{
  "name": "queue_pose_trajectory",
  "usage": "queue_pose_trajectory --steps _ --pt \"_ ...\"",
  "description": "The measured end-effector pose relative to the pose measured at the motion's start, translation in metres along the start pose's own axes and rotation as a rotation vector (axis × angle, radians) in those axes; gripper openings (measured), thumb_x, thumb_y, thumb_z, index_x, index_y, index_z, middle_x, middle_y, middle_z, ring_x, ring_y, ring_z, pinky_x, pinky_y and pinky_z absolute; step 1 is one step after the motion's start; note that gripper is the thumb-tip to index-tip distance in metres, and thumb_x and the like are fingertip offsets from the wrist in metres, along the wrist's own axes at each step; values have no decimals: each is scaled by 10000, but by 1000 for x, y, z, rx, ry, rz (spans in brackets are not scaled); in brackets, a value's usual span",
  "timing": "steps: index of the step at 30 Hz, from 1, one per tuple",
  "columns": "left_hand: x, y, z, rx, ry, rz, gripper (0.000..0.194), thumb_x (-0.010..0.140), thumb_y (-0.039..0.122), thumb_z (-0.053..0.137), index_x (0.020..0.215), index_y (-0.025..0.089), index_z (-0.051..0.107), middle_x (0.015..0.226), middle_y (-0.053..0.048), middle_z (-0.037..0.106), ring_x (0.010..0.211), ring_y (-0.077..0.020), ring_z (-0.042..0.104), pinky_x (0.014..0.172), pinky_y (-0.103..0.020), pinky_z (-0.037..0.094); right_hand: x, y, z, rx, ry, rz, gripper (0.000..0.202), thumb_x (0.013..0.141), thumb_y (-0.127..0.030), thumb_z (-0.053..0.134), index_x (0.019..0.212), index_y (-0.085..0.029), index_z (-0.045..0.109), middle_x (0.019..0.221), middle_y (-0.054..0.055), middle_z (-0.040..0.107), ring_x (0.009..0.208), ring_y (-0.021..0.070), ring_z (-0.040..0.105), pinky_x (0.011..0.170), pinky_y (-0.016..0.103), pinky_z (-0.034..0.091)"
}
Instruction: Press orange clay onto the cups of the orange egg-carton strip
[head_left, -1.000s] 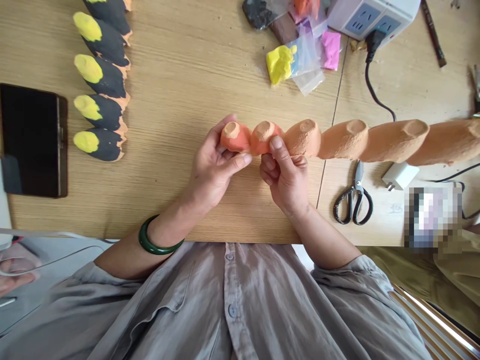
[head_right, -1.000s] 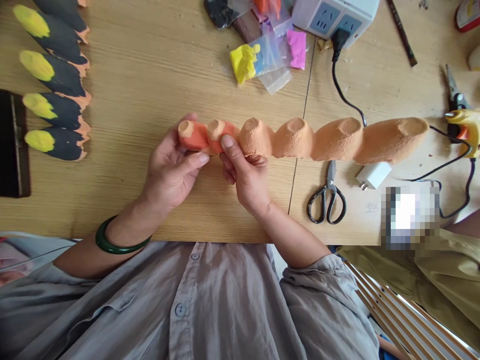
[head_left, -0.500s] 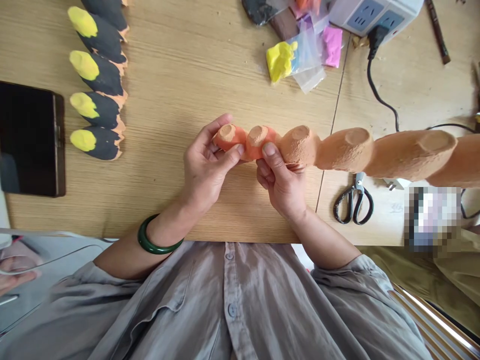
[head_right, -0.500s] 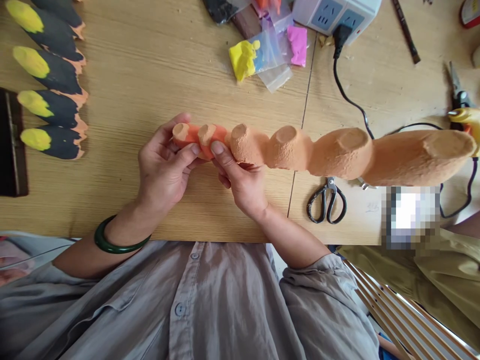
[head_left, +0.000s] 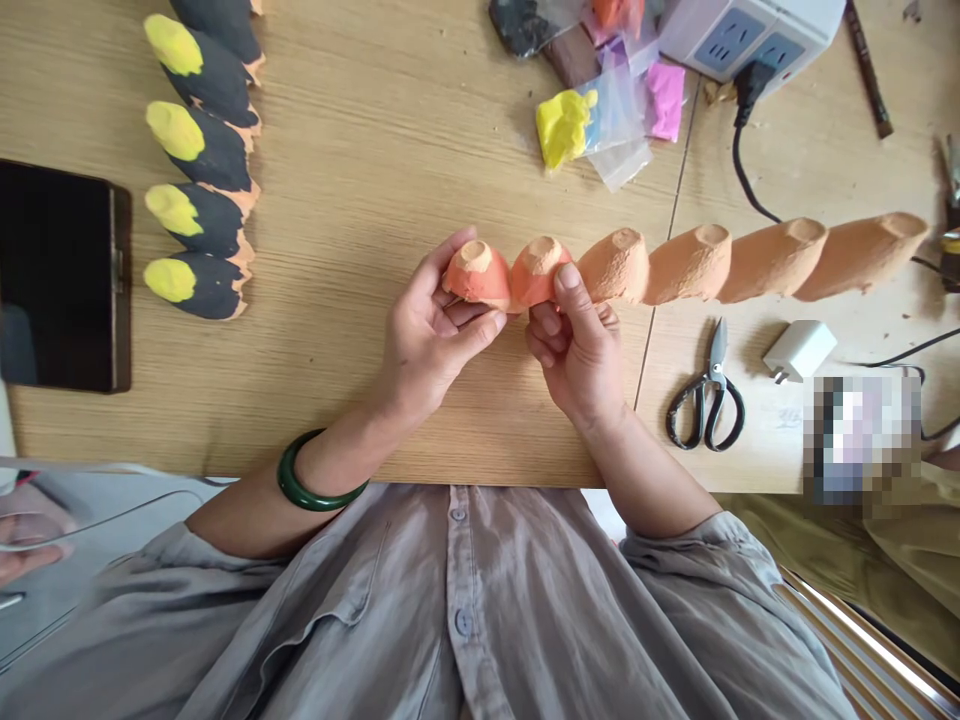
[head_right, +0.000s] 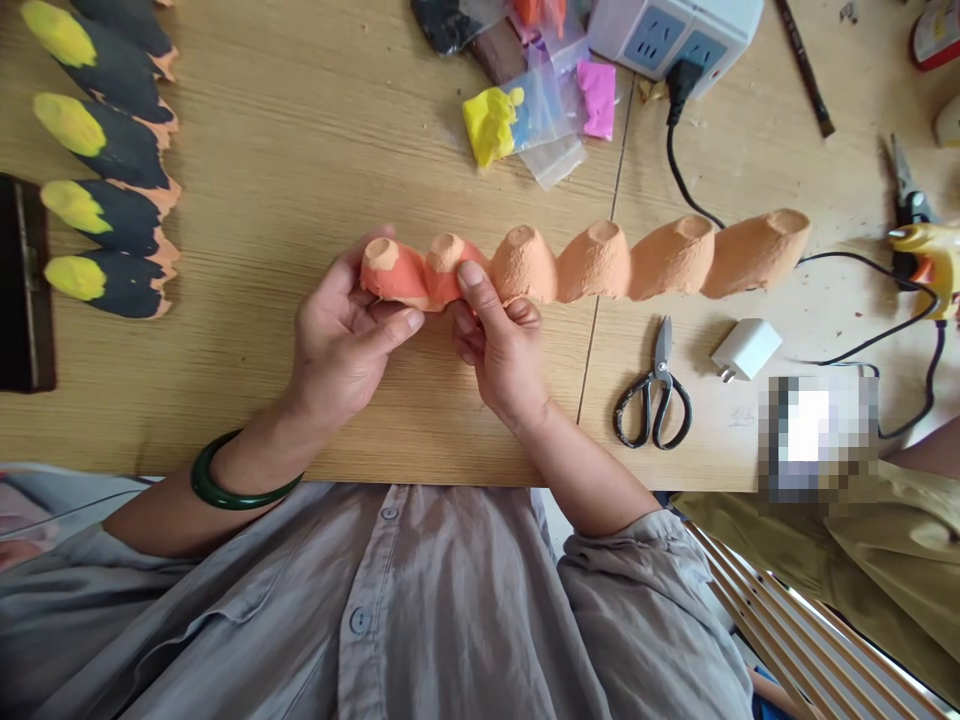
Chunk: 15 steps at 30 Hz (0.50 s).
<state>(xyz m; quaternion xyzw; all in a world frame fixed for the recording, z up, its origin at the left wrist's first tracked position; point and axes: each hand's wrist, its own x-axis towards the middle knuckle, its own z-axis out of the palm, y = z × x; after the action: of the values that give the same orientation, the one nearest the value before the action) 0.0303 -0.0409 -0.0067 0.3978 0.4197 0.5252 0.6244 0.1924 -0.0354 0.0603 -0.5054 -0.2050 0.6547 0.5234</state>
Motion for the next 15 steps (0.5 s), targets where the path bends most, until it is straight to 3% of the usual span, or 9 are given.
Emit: queue_pose_trajectory --steps 7,11,15 --pt "1 9 2 -23 25 -18 620 956 600 1040 1476 382 780 1508 -17 828 1532 -402 758 1112 -539 795 3 5 -8 -26 -30 2 411 1083 -467 852 804 -294 603 627 -79 357 529 119 346 408 243 326" --pt "0 12 1 -22 62 -49 583 924 501 1081 1424 387 804 1433 -12 860 1461 -373 796 1062 -508 816 2 10 -8 -33 -53 -8 345 1060 -474 880 868 -289 661 632 -81 421 536 116 391 413 235 369" --pt "0 11 -1 -27 65 -58 586 915 461 1091 1414 368 800 1417 -20 869 1426 -376 808 1071 -544 810 0 7 -3 -15 -54 -15 396 978 -488 927 810 -281 634 627 -82 418 551 112 387 416 231 334"
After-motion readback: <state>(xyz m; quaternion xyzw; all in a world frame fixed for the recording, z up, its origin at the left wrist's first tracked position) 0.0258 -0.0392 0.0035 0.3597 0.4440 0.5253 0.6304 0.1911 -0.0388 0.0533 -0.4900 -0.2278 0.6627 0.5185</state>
